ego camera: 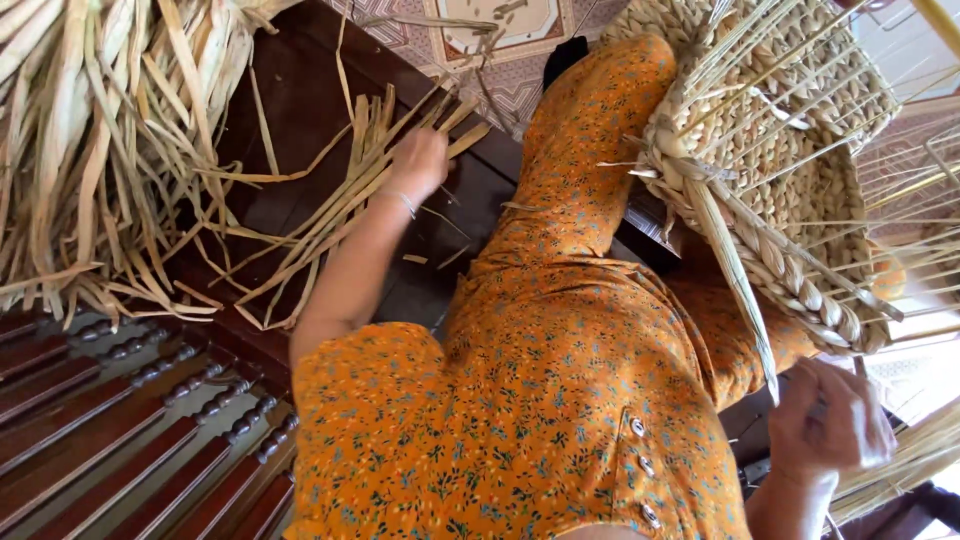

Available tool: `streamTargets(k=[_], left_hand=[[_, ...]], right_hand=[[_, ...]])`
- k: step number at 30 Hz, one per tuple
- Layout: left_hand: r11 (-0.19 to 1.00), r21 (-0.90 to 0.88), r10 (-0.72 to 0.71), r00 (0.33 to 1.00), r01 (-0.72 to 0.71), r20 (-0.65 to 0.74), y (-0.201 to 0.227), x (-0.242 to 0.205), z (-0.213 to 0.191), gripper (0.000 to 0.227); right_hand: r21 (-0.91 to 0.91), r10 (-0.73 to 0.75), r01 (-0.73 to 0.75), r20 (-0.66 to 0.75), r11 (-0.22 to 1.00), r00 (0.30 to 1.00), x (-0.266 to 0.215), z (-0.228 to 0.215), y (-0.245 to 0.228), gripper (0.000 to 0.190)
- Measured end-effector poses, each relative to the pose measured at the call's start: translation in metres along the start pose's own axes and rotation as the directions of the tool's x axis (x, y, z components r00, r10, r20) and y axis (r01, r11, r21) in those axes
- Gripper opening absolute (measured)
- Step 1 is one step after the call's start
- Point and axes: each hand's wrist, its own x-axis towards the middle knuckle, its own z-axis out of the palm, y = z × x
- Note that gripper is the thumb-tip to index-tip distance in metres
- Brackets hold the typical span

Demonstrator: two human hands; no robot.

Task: The person weaves a basket by wrapping and threading dried fiber strips around a frame by hand, trimming excess material with scissors.

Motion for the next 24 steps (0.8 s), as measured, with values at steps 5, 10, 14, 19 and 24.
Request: streamTargets(k=[5,10,14,19,24], left_hand=[[0.989,0.11,0.125,0.936,-0.094,-0.329,-0.016,-0.009,0.038,0.019],[0.874,-0.367,0.186,0.917,-0.318,-0.352,0.061,-0.062,-0.055,0.017],[0.585,-0.531,0.46,0.79,-0.613,-0.406,0.14,-0.111,-0.12,0.023],[0.358,-0.535,0.692,0.602,-0.765,-0.399,0.204,-0.117,-0.149,0.025],[0.2,-0.504,0.748,0.463,-0.84,-0.475,0.228,-0.076,-0.153,0.023]], right_hand=[[0.152,-0.081,0.073,0.047,0.986,0.996,0.043,0.024,-0.042,0.013],[0.303,0.053,-0.184,0.395,0.935,0.917,0.099,0.042,-0.109,0.012],[0.495,0.057,-0.508,0.674,0.705,0.737,0.114,0.079,-0.13,0.032],[0.705,0.063,-0.571,0.605,0.421,0.794,0.107,0.073,-0.126,0.036],[0.788,0.612,-0.585,0.37,0.192,0.699,0.092,0.021,-0.027,0.042]])
